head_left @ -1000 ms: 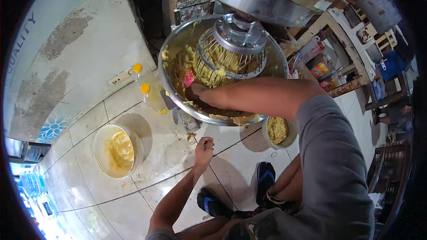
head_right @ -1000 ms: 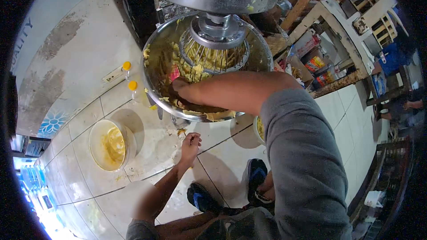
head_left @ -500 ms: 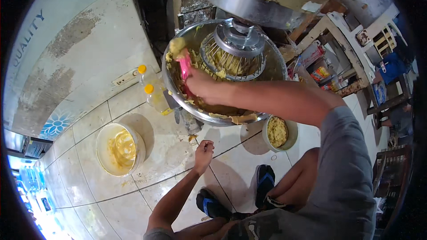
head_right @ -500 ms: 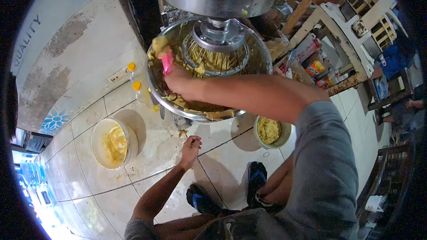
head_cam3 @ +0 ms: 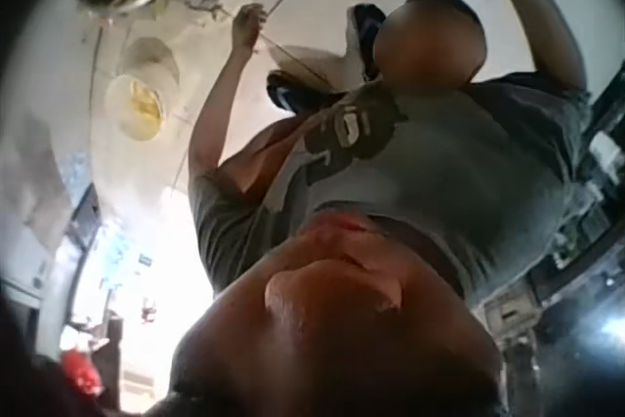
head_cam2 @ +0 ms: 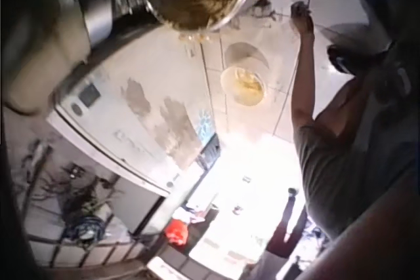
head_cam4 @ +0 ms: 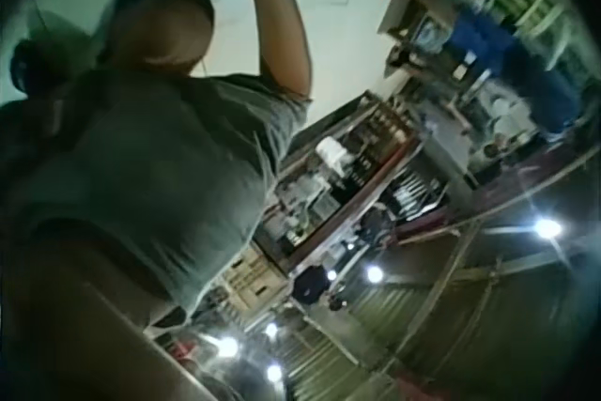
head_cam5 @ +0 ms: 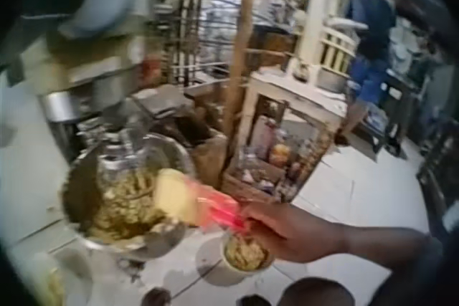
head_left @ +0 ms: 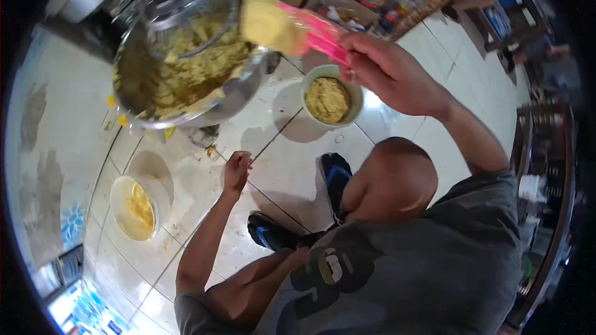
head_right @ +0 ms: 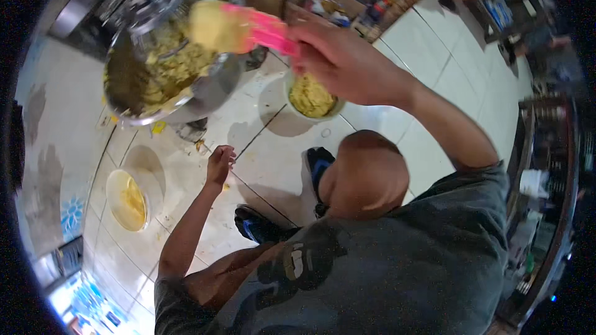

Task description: Mixing dough and rolling it into small balls on a baking tray.

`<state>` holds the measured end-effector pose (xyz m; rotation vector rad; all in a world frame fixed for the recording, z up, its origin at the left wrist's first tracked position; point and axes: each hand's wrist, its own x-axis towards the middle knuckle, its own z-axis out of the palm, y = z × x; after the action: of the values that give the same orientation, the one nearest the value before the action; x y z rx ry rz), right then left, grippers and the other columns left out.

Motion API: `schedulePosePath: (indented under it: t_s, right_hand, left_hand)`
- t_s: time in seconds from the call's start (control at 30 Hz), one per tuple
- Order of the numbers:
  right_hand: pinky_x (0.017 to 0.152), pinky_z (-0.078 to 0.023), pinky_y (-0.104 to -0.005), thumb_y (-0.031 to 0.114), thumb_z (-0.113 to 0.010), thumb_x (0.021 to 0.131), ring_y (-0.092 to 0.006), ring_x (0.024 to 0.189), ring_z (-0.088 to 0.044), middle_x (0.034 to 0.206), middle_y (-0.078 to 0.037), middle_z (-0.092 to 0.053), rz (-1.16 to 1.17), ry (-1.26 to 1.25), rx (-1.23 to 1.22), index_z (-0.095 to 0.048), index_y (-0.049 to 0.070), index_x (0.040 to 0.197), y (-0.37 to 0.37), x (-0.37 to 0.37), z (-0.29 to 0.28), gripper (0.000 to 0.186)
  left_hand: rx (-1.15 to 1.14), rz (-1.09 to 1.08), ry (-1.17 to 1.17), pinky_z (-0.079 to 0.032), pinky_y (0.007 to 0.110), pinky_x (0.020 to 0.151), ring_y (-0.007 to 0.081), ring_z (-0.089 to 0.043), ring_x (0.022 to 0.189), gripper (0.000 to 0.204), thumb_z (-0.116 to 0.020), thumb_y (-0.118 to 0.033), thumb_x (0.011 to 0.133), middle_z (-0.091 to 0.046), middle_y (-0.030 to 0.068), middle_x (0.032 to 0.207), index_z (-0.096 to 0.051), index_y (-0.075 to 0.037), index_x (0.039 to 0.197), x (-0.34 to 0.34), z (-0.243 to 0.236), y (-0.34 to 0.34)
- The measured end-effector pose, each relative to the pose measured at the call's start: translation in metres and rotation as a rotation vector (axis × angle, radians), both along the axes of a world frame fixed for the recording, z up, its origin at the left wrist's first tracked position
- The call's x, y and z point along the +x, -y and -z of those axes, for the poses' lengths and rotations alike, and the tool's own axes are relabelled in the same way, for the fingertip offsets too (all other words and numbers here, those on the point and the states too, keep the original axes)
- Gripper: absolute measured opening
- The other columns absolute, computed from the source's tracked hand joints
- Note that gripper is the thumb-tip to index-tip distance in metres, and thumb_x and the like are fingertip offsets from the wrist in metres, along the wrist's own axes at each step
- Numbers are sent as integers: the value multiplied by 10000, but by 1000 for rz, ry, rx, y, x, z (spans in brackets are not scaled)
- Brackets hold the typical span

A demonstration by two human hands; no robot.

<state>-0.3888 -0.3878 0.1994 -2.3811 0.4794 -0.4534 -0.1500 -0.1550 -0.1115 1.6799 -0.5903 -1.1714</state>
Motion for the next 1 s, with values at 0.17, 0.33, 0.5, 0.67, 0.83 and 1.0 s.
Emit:
schedulePosePath:
  t_s: [0.17,0.33,0.5,0.67,0.83,1.0]
  right_hand:
    - [624,-428,-305,32,-477,927,-164,707,-536,872,-56,-617,362,-22,46,-562,34,1033,-4,-60,116,136]
    - [620,-481,-357,81,-579,797,-268,704,-566,875,-90,-603,574,-172,-632,-662,81,933,-10,-60,278,159]
    - [639,-499,-361,89,-570,776,-274,759,-587,931,-71,-595,604,-299,-600,-652,90,911,-6,-52,278,158]
    - [642,-498,-370,101,-569,775,-272,772,-587,947,-69,-594,583,-451,-533,-665,101,900,0,-52,248,157]
    - [612,-492,-373,112,-557,798,-270,756,-589,960,-88,-600,466,-558,-547,-684,116,908,14,-63,243,168]
    - [616,-485,-358,100,-542,855,-241,754,-600,972,-78,-612,570,-387,-341,-719,105,1013,16,-74,180,237]
  left_hand:
    - [135,122,4,-430,235,619,119,-544,721,182,-498,-181,924,-617,37,851,-609,-62,1007,12,-20,-7]
    - [154,193,29,-427,228,629,111,-541,731,166,-504,-174,917,-611,31,851,-608,-71,995,17,-36,-6]
    - [164,187,61,-433,234,647,112,-543,741,164,-505,-167,911,-611,28,853,-610,-71,992,20,-45,-8]
    - [195,176,59,-435,239,654,117,-543,742,162,-509,-167,908,-612,28,855,-610,-71,991,20,-41,-12]
    - [213,175,52,-437,242,653,122,-546,741,163,-513,-169,908,-615,31,859,-611,-70,993,18,-35,-12]
    - [215,155,46,-439,244,650,124,-551,744,167,-518,-176,909,-619,34,865,-612,-68,996,14,-35,-8]
